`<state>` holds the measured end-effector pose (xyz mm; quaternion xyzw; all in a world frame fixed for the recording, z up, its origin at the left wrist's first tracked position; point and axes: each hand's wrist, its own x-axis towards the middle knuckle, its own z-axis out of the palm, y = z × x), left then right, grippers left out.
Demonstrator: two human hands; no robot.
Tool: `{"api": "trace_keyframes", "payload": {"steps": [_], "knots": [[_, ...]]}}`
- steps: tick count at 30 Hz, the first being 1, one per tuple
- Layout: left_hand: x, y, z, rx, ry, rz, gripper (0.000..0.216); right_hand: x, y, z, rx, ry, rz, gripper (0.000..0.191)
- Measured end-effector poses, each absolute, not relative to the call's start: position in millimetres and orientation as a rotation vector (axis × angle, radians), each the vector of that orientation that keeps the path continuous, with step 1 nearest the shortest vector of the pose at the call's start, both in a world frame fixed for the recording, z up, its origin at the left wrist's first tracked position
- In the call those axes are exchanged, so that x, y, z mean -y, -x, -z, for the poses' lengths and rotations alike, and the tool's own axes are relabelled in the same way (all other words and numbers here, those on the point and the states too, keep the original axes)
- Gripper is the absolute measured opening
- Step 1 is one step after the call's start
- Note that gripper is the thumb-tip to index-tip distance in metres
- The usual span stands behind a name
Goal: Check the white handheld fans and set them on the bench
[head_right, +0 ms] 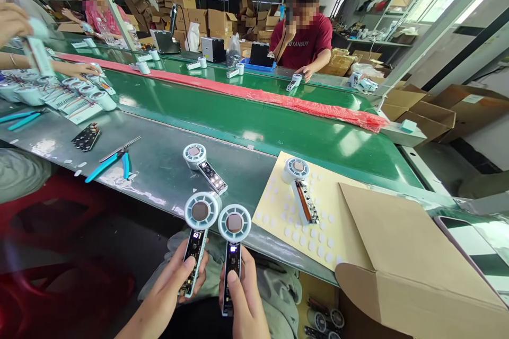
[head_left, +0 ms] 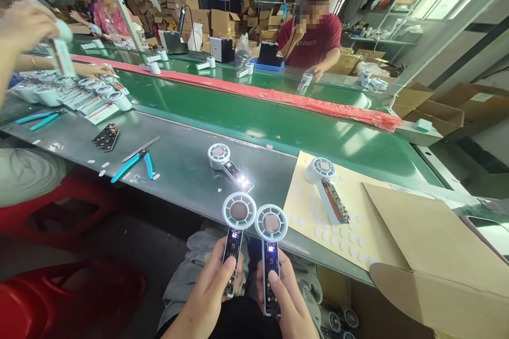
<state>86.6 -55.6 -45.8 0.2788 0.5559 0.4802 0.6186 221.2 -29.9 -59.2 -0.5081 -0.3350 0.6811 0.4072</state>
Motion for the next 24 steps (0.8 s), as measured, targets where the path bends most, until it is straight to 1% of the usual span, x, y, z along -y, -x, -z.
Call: {"api": "trace_keyframes", "payload": {"steps": [3,9,14,24], "knots": [[55.6,-87.4,40.4,-1.332,-0.579,-1.081,0.031,30.1,-221.0,58.9,0.807,1.263,-1.763,0.049],[56.6,-86.0,45.9,-1.263,-0.581,-1.146,0.040,29.5,-218.2,57.4,0.755,1.256,-1.755,0.053],[56.0,-85.2,48.2,-1.240,-0.578,-1.157,0.040,28.9,-217.6,54.3,0.751,1.253,-1.749,0.051],[59.2,-85.2,46.1,-1.277,-0.544,-1.139,0.045,28.6,-225.3,66.5,0.761,1.187,-1.917,0.056]]}}
